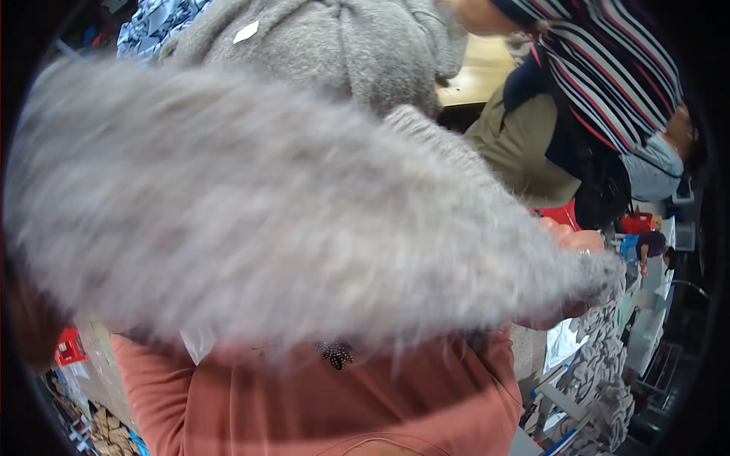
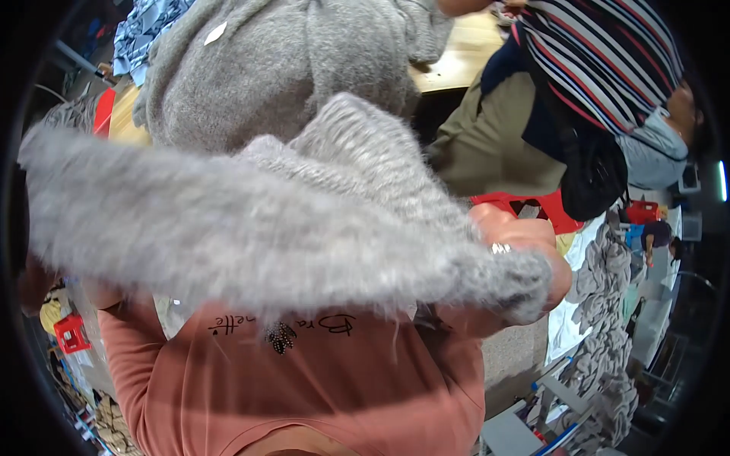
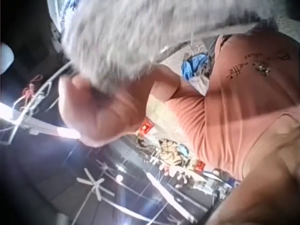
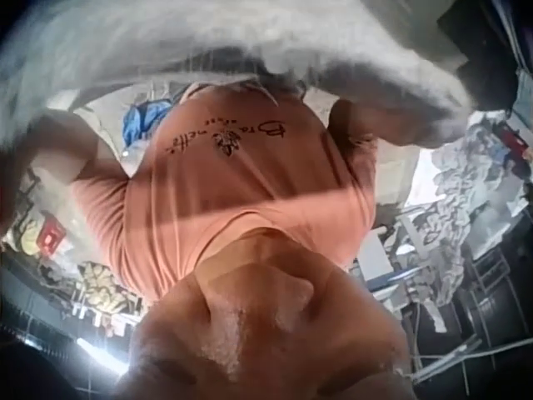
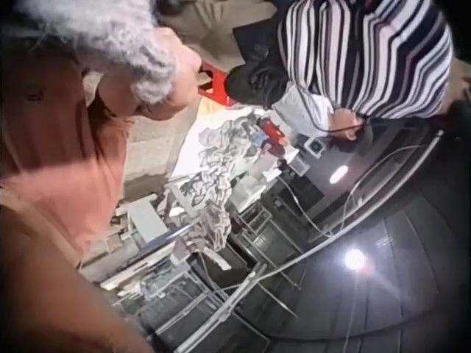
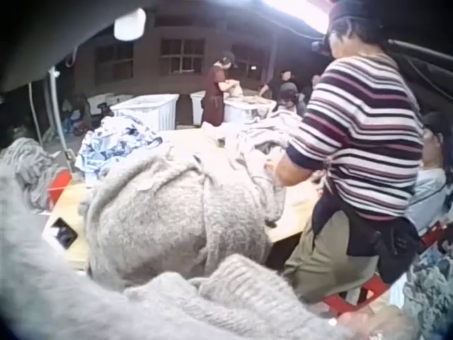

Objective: Inspecting fuzzy grey sweaters and removing loose threads or lint by hand on a factory floor.

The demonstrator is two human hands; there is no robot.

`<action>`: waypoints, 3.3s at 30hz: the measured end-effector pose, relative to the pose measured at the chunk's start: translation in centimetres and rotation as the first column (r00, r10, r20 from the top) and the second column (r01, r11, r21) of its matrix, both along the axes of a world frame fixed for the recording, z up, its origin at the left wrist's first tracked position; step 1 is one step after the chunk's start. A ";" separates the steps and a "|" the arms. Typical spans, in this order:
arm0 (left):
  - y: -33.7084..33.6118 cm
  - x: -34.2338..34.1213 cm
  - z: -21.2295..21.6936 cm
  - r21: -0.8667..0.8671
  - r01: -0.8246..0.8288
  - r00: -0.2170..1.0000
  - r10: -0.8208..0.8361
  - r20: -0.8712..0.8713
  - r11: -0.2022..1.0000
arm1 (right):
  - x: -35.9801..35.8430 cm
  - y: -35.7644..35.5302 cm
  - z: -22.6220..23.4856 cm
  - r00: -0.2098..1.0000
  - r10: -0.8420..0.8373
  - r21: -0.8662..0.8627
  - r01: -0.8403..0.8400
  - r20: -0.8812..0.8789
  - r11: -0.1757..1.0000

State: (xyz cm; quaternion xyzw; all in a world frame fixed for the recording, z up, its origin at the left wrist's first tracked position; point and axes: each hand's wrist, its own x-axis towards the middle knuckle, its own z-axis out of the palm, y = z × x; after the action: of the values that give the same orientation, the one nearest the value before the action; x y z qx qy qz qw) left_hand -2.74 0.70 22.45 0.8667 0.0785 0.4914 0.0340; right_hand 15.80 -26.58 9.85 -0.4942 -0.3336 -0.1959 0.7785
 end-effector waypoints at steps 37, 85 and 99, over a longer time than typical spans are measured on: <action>0.3 7.0 -17.9 -0.993 -0.034 0.775 -0.630 0.046 -0.113 | 4.1 12.0 -5.4 0.535 0.528 -0.543 -0.825 -0.659 0.159; -0.3 8.2 -18.5 -0.825 0.198 0.920 -0.190 0.342 -0.529 | 2.4 7.0 -8.6 0.958 0.102 -0.850 -0.285 -0.268 0.442; -0.4 7.4 -15.7 -0.808 0.138 0.859 -0.336 0.385 -0.573 | 1.0 5.6 -2.7 0.988 -0.095 -0.648 -0.004 -0.118 0.762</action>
State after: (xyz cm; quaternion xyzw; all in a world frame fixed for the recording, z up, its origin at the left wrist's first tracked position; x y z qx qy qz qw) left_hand 4.69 0.32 6.80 0.4172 0.2307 0.0992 0.8734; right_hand 16.84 -21.03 7.11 -0.7527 -0.3114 -0.0518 0.5778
